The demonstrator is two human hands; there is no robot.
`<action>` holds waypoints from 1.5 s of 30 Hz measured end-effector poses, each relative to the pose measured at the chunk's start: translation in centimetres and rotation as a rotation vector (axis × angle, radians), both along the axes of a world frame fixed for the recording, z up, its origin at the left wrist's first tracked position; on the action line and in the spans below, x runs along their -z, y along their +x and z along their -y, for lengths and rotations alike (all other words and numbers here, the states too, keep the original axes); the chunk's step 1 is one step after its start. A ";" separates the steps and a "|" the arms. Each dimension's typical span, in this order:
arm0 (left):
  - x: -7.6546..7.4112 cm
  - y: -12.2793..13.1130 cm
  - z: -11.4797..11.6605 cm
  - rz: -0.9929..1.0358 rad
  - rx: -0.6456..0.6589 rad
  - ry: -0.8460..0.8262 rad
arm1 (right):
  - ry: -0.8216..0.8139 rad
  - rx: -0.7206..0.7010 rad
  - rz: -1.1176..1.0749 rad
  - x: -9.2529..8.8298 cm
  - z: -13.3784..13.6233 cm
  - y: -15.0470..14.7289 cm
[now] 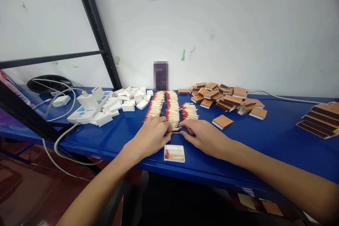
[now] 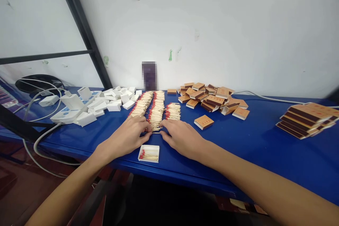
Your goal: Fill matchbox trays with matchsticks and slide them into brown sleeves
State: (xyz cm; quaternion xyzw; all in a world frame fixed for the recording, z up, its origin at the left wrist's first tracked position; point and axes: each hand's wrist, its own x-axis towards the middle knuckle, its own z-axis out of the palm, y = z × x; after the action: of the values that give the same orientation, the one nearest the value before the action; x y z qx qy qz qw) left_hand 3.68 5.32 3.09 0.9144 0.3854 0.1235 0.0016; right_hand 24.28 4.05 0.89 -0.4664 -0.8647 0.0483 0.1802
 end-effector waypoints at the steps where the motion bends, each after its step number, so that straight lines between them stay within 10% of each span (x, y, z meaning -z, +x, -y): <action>1: 0.1 0.0 0.0 -0.008 0.002 0.000 | -0.005 -0.004 0.008 0.0 -0.1 0.0; 15: -1.4 -3.7 2.7 0.160 0.082 -0.202 | 0.000 -0.054 -0.059 0.2 0.0 -0.1; 45: 1.9 -2.1 0.7 0.158 -0.008 -0.009 | -0.089 -0.021 0.010 -0.2 0.6 0.5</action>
State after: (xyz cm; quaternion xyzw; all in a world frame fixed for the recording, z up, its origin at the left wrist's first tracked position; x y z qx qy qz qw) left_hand 1.56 4.63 1.15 0.9002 0.3884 0.1936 0.0355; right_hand 24.82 3.50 1.11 -0.4651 -0.8674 0.0864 0.1542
